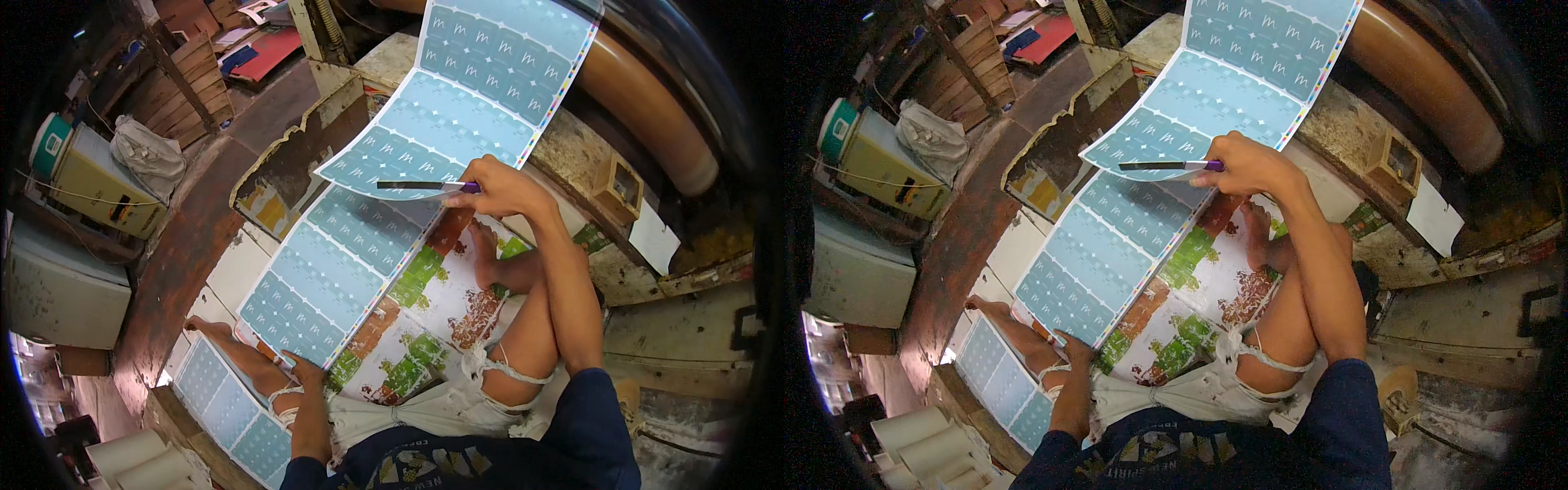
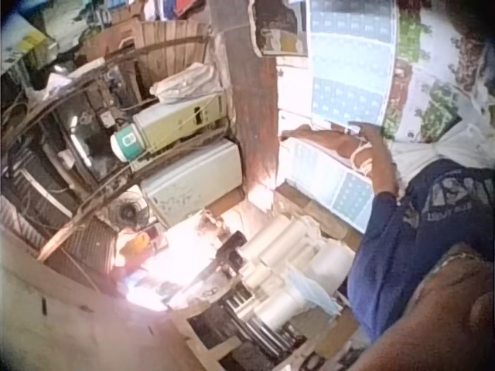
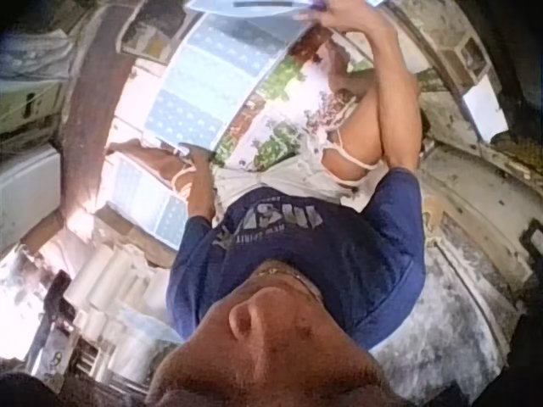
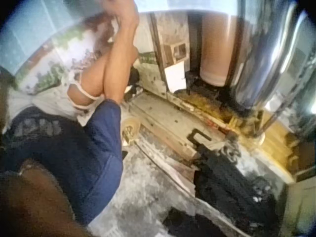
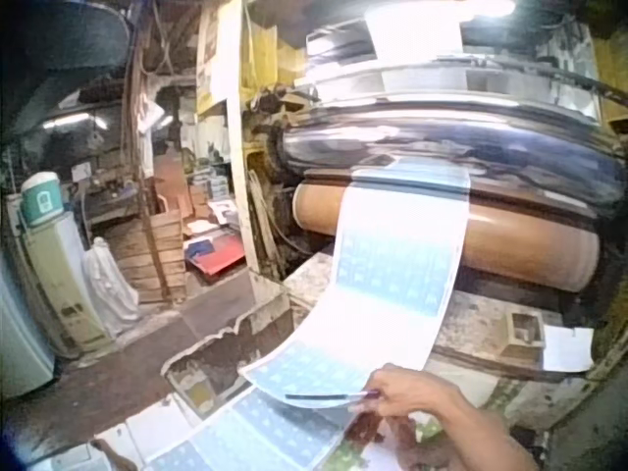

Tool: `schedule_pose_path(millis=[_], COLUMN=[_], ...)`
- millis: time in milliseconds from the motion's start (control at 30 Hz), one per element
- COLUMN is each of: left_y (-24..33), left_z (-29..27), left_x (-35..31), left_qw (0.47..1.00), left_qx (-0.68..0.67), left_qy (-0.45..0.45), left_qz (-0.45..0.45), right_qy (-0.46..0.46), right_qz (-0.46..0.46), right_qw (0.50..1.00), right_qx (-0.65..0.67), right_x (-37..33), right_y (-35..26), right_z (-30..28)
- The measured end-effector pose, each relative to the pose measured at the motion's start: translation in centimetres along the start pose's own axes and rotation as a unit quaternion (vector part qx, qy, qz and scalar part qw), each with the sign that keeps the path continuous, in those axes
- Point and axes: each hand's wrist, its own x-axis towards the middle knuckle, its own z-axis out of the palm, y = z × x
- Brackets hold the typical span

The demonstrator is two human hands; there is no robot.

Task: The person cuts sheets of printed packaging from a large roll using scissors, moving each cut section to the floor.

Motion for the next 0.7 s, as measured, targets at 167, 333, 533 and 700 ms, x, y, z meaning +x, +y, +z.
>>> schedule_pose_path(millis=[167, 333, 533, 700], left_y=[0.0, 5.3, 17.0, 16.5], left_z=[0.4, -0.9, -11.0, -8.2], left_x=[1.5, -3.2, -16.5, -14.1], left_qw=[0.998, 0.969, 0.447, 0.595], left_qx=[0.016, -0.104, -0.765, -0.72], left_qy=[0.034, 0.056, -0.431, -0.309], left_qz=[0.044, 0.219, 0.172, 0.181], right_qy=[-0.007, -0.197, -0.34, -0.374], right_qz=[-0.064, -0.164, -0.178, -0.154], right_qw=[0.998, 0.966, 0.922, 0.914], right_qx=[-0.026, 0.043, 0.052, 0.036], right_x=[1.2, 1.6, 1.9, 2.3], right_y=[0.3, -1.0, -3.8, -5.2], right_z=[2.0, 6.0, 10.7, 11.2])
